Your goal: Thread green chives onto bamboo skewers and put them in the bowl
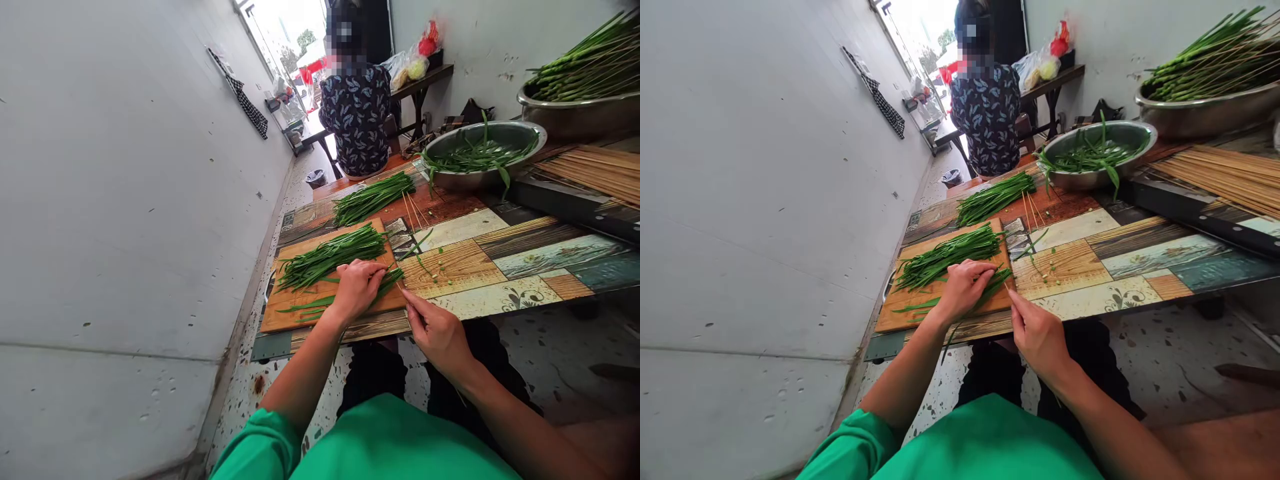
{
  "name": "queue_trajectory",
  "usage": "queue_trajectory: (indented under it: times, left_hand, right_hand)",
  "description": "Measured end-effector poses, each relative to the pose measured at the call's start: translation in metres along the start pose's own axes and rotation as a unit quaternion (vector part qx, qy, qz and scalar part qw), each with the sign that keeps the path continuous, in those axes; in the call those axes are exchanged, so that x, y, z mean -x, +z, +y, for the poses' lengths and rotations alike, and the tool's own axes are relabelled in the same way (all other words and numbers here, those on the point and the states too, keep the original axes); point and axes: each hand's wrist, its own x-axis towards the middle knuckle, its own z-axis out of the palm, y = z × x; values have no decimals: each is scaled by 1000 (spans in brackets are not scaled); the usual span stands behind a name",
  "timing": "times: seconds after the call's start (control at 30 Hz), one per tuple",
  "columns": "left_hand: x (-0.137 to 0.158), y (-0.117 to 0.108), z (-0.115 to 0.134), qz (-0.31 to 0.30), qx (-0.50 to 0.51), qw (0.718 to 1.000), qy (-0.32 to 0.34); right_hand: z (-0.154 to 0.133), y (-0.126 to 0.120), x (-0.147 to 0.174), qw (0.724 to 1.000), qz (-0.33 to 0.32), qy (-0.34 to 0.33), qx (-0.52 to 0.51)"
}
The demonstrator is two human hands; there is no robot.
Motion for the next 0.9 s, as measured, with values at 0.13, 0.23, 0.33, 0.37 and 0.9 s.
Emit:
queue_trajectory:
  times: [0.13, 0.23, 0.33, 0.37, 0.9]
  left_hand:
    - [-1, -5, -6, -37, -3, 999, 40]
    - [-10, -11, -23, 3, -62, 998, -1]
    - [-22, -11, -40, 33, -136, 989, -44]
    - [-26, -10, -43, 27, -153, 987, -44]
    - [-23, -11, -43, 30, -139, 989, 43]
  right_hand:
    - [0, -1, 0, 1000, -5, 7, 1]
    - [0, -2, -1, 1000, -23, 10, 15]
    - [0, -2, -2, 999, -37, 16, 34]
    - [0, -2, -2, 998, -41, 20, 37]
    - [0, -3, -1, 999, -30, 12, 17]
